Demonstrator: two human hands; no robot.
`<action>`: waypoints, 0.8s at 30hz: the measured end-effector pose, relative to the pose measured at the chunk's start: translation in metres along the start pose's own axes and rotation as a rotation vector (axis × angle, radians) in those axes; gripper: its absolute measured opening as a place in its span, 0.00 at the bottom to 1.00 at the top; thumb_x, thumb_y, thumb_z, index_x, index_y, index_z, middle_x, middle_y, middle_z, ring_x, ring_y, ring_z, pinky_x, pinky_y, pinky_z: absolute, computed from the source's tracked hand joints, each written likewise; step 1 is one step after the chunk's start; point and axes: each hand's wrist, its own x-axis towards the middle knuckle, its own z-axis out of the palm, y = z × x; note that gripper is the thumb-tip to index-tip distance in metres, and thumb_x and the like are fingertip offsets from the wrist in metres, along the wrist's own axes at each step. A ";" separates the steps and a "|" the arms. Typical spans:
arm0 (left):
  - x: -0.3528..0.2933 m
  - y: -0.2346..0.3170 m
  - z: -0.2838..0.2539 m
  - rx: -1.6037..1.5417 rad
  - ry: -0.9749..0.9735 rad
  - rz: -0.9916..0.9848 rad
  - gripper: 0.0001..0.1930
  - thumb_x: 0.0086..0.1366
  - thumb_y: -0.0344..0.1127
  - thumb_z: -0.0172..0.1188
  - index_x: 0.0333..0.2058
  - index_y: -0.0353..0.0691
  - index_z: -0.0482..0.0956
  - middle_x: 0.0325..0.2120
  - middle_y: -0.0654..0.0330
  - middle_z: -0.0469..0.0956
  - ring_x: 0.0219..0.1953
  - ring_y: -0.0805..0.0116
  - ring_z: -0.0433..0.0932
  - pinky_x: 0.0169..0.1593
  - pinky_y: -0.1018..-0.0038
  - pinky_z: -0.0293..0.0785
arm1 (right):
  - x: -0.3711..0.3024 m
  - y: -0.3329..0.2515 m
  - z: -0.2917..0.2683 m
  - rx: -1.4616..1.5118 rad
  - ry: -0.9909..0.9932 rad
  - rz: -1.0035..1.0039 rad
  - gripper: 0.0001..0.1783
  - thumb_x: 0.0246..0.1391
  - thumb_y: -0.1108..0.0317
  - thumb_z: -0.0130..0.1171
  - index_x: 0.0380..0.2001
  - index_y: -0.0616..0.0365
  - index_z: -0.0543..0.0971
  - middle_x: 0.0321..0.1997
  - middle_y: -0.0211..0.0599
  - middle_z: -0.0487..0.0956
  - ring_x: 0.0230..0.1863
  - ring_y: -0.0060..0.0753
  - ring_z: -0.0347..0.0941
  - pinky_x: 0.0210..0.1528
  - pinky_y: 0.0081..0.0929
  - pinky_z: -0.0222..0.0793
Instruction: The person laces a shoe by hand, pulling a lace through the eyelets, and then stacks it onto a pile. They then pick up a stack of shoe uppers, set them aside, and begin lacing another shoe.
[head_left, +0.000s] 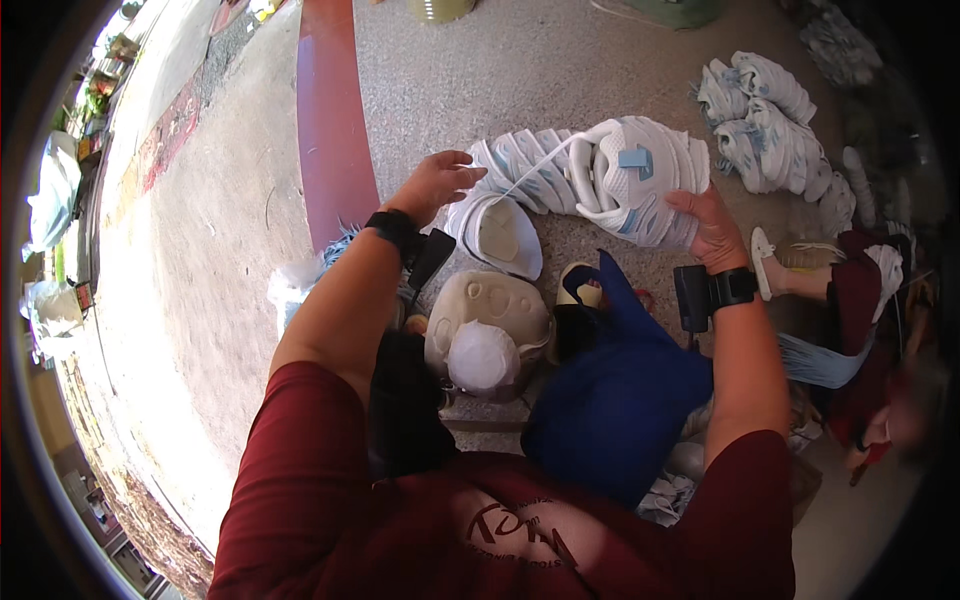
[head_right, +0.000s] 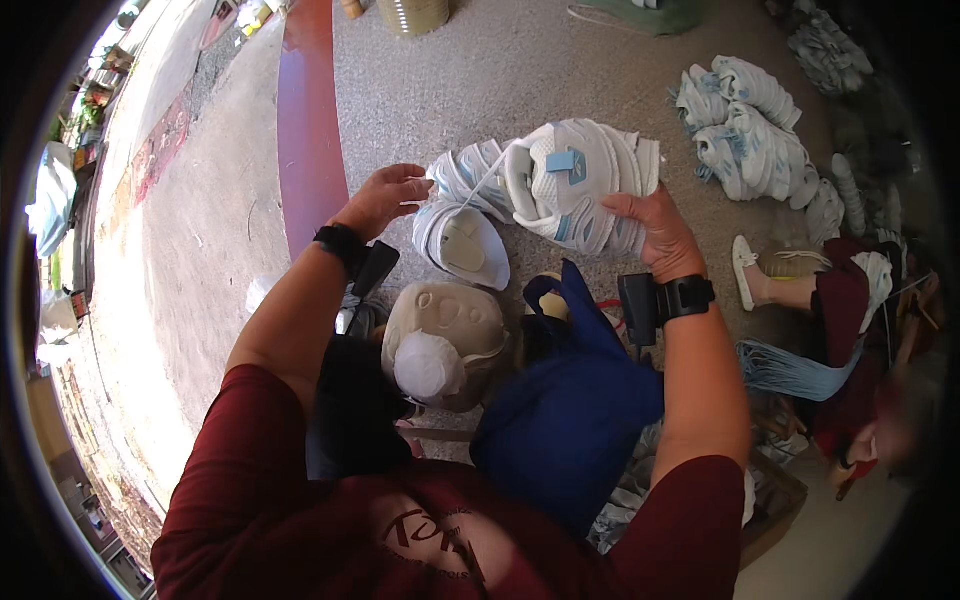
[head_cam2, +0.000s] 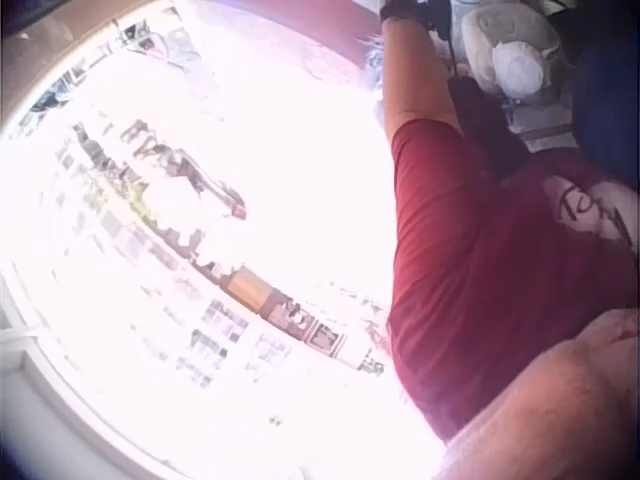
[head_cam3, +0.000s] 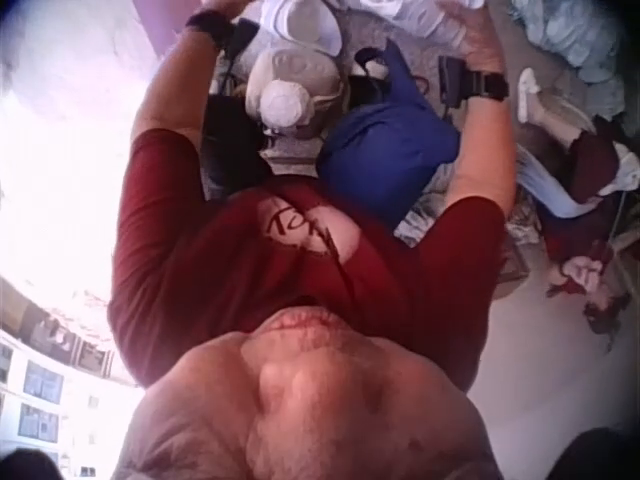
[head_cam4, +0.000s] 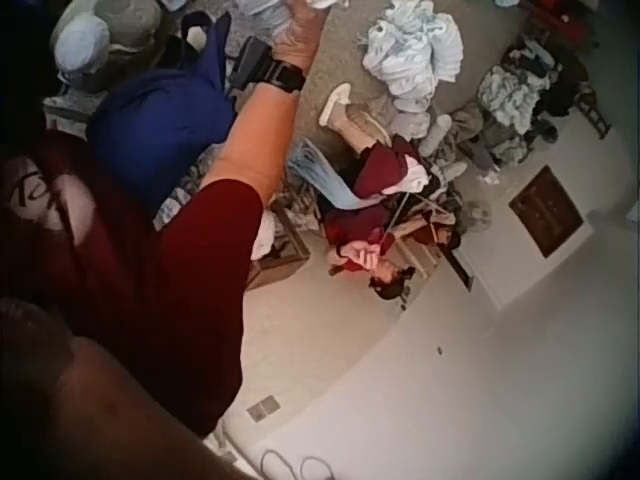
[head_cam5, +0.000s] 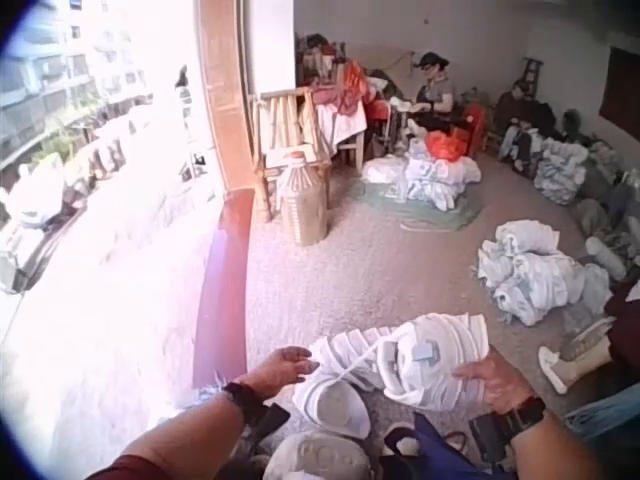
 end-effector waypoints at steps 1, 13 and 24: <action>-0.027 0.025 0.009 0.008 -0.001 0.026 0.30 0.57 0.40 0.61 0.53 0.30 0.63 0.47 0.49 0.71 0.49 0.62 0.71 0.52 0.70 0.67 | -0.020 -0.016 0.020 -0.029 0.018 -0.088 0.36 0.38 0.77 0.60 0.56 0.62 0.63 0.51 0.39 0.72 0.53 0.35 0.69 0.56 0.31 0.64; -0.306 0.077 0.108 -0.165 -0.181 0.733 0.36 0.46 0.38 0.71 0.53 0.34 0.65 0.46 0.62 0.73 0.49 0.72 0.70 0.55 0.74 0.63 | -0.212 -0.032 0.193 -0.699 -0.147 -0.719 0.40 0.30 0.67 0.73 0.50 0.64 0.67 0.47 0.42 0.74 0.49 0.36 0.70 0.54 0.31 0.63; -0.406 0.007 0.094 -0.384 -0.324 0.630 0.31 0.48 0.29 0.69 0.51 0.36 0.67 0.43 0.63 0.75 0.47 0.73 0.72 0.53 0.73 0.66 | -0.301 0.039 0.220 -0.141 -0.349 -0.335 0.45 0.38 0.60 0.69 0.58 0.62 0.59 0.56 0.39 0.67 0.58 0.34 0.61 0.60 0.31 0.55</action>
